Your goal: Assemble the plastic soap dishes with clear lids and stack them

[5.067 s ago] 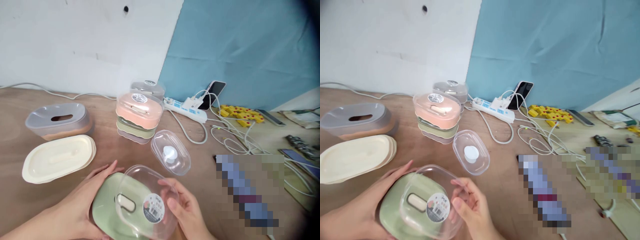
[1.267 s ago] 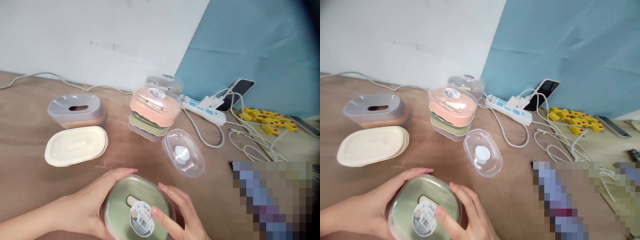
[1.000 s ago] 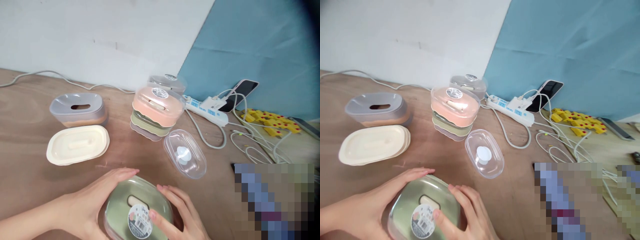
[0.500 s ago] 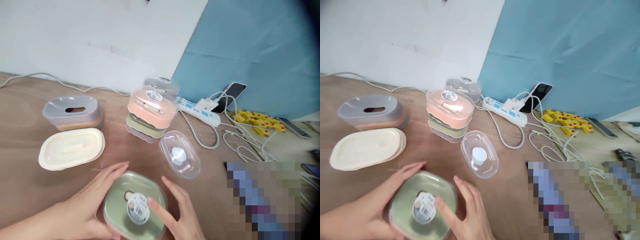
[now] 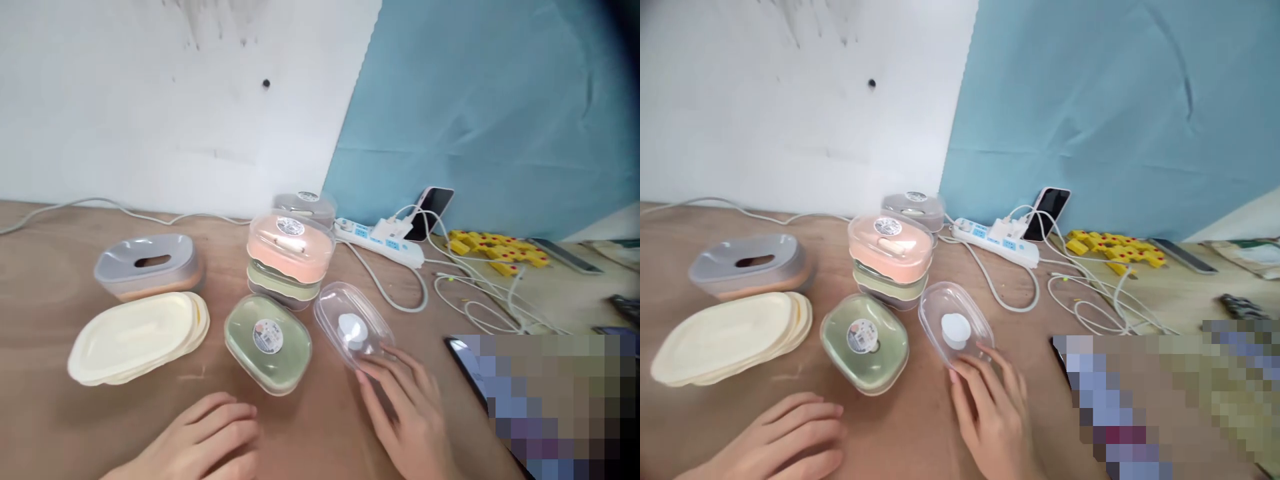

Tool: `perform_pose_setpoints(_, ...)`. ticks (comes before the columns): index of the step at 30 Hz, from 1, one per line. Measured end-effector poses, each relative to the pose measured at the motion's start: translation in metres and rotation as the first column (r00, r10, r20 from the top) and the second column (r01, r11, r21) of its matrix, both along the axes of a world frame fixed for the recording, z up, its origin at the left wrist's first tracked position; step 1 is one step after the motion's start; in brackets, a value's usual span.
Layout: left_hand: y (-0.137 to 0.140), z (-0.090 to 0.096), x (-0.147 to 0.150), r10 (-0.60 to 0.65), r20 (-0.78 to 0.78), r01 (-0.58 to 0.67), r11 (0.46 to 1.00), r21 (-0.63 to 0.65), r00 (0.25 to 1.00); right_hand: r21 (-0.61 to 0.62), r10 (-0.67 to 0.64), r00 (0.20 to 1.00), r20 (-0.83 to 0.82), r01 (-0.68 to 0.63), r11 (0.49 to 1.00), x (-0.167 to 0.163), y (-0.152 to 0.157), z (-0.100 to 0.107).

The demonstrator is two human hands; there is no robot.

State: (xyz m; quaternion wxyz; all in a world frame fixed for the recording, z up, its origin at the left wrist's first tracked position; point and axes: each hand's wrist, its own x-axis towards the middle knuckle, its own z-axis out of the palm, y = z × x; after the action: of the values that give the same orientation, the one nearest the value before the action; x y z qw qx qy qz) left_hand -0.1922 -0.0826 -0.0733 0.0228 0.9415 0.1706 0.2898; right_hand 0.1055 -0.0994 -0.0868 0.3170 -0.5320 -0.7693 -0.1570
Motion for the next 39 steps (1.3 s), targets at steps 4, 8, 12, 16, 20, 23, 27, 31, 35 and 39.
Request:
perform_pose_setpoints(4, -0.002, 0.004, -0.004, 0.097, -0.002, -0.097, 0.994, 0.046, 0.995, 0.063, 0.044, 0.997, -0.063, -0.041, 0.997, -0.003, -0.001, 0.001)
perform_pose_setpoints(8, 0.004, 0.023, -0.023, 0.315, -0.106, -0.308, 0.948, 0.078, 0.943, 0.146, 0.055, 0.993, -0.101, -0.039, 0.988, -0.007, -0.002, 0.005)
perform_pose_setpoints(12, 0.022, 0.056, -0.054, 0.577, -0.160, -0.572, 0.816, 0.081, 0.801, 0.155, 0.028, 0.993, -0.114, -0.010, 0.988, -0.007, -0.002, 0.007)
perform_pose_setpoints(16, 0.045, 0.084, -0.086, 0.714, -0.257, -0.692, 0.698, 0.184, 0.652, 0.137, 0.031, 0.994, -0.104, -0.017, 0.990, -0.007, -0.003, 0.006)
perform_pose_setpoints(20, 0.075, 0.101, -0.096, 0.807, -0.340, -0.801, 0.564, 0.200, 0.483, 0.163, 0.039, 0.993, -0.110, -0.021, 0.986, -0.009, -0.005, 0.008)
perform_pose_setpoints(23, 0.095, 0.099, -0.097, 0.830, -0.385, -0.856, 0.492, 0.162, 0.404, 0.165, 0.057, 0.991, -0.124, -0.036, 0.986, -0.011, -0.008, 0.010)
perform_pose_setpoints(27, 0.115, 0.076, -0.114, 0.841, -0.354, -0.902, 0.430, -0.018, 0.408, 0.163, 0.082, 0.984, -0.159, -0.055, 0.985, -0.015, -0.013, 0.012)
perform_pose_setpoints(31, 0.128, 0.052, -0.134, 0.832, -0.232, -0.823, 0.380, -0.423, 0.503, 0.167, 0.117, 0.977, -0.178, -0.087, 0.982, -0.018, -0.017, 0.012)
perform_pose_setpoints(35, 0.128, 0.050, -0.135, 0.860, -0.116, -0.746, 0.354, -0.564, 0.496, 0.178, 0.115, 0.979, -0.171, -0.084, 0.980, -0.018, -0.018, 0.012)
perform_pose_setpoints(39, 0.111, 0.059, -0.136, 0.888, 0.026, -0.702, 0.382, -0.601, 0.460, 0.187, 0.115, 0.979, -0.165, -0.084, 0.979, -0.017, -0.017, 0.013)
